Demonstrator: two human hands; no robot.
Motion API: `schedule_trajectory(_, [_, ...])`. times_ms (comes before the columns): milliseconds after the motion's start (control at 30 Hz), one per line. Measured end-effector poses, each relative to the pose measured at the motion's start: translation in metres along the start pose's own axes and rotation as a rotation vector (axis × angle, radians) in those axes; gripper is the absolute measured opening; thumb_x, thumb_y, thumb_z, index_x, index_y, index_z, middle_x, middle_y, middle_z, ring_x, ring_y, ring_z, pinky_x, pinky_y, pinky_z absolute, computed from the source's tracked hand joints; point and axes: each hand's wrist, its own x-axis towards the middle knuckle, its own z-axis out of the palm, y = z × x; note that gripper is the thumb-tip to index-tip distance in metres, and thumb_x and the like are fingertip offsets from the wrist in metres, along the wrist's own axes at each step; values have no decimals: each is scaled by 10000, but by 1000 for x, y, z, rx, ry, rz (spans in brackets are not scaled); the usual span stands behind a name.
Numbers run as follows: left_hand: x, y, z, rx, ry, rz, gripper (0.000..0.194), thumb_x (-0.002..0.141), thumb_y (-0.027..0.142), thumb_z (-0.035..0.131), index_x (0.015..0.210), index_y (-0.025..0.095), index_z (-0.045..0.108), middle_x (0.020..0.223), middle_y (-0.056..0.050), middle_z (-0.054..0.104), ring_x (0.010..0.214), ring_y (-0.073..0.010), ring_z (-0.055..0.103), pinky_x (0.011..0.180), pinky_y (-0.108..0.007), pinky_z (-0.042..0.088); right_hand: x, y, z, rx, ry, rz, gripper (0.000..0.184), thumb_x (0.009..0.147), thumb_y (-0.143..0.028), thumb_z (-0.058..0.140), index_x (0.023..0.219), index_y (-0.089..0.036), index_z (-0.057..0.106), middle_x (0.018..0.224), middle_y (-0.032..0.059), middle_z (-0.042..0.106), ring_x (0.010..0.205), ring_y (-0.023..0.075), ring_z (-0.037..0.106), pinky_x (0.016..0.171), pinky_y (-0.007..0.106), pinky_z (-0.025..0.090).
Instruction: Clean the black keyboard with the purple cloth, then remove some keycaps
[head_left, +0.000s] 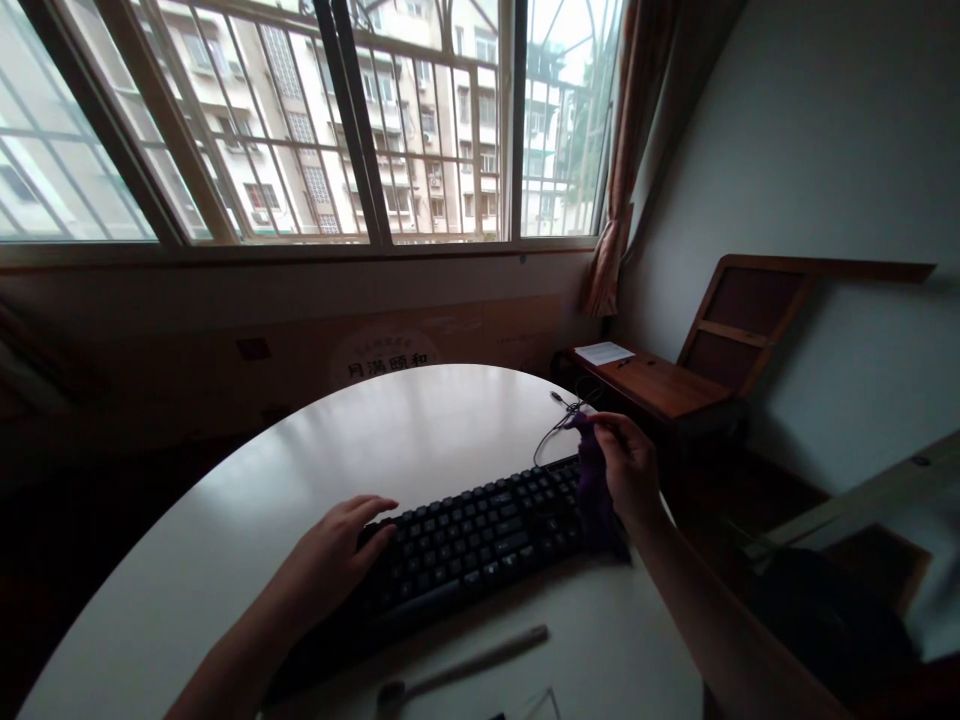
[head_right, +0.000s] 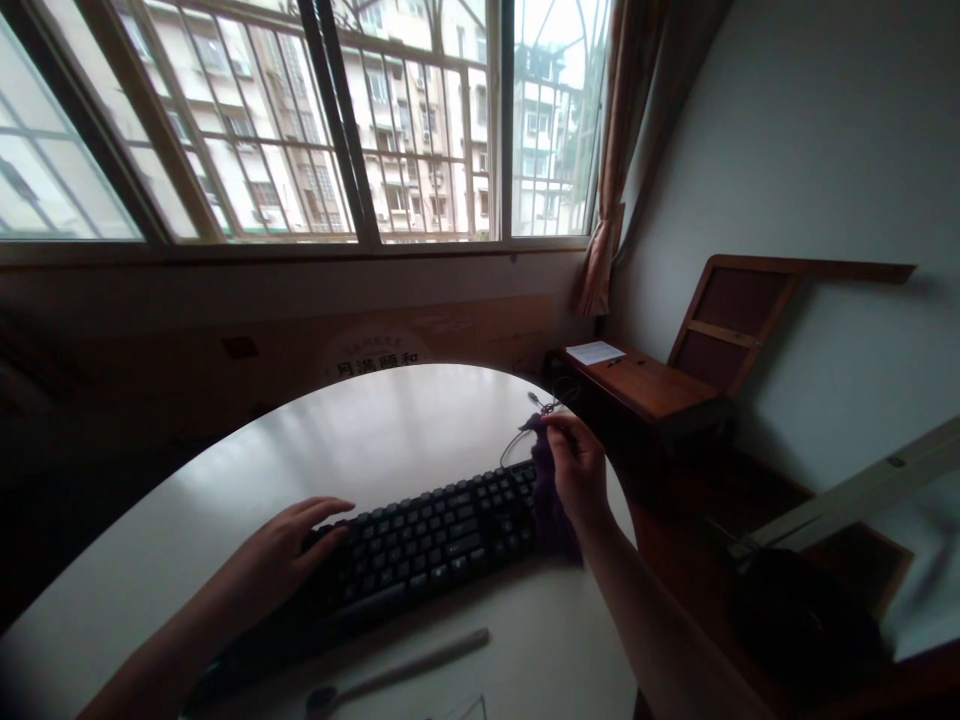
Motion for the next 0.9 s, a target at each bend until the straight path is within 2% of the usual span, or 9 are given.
schedule_trajectory(233, [0,4,9,64,-12,0,459,891,498,470,1236,254,648,1279,-85,643,1158,-289,610,987,-427,501,-5,-6,0,26,-16,33,173,852,-319,574,914,-201,684,893,35,687,862,215,628,789,340,493])
schedule_trajectory(500, [4,1,12,144,-84,-32,544,901,548,422,1315,246,605,1340,-95,606,1232,-313,552,1043,-485,442,-15,-24,-1,50,-22,106,134,846,-298,592,875,-213,691,841,21,682,799,197,617,718,301,489])
schedule_trajectory(700, [4,-1,12,133,-6,-31,520,906,556,424,1298,272,613,1330,-71,616,1234,-303,545,1055,-482,419,-16,-23,-1,47,-11,137,129,851,-300,592,866,-220,692,836,15,678,789,190,618,711,301,489])
schedule_trajectory(900, [5,-3,11,115,32,-32,557,889,606,415,1300,282,607,1321,-62,621,1226,-306,549,1053,-466,422,-11,-15,-2,50,20,110,143,842,-316,593,867,-214,690,848,24,674,803,200,617,728,319,491])
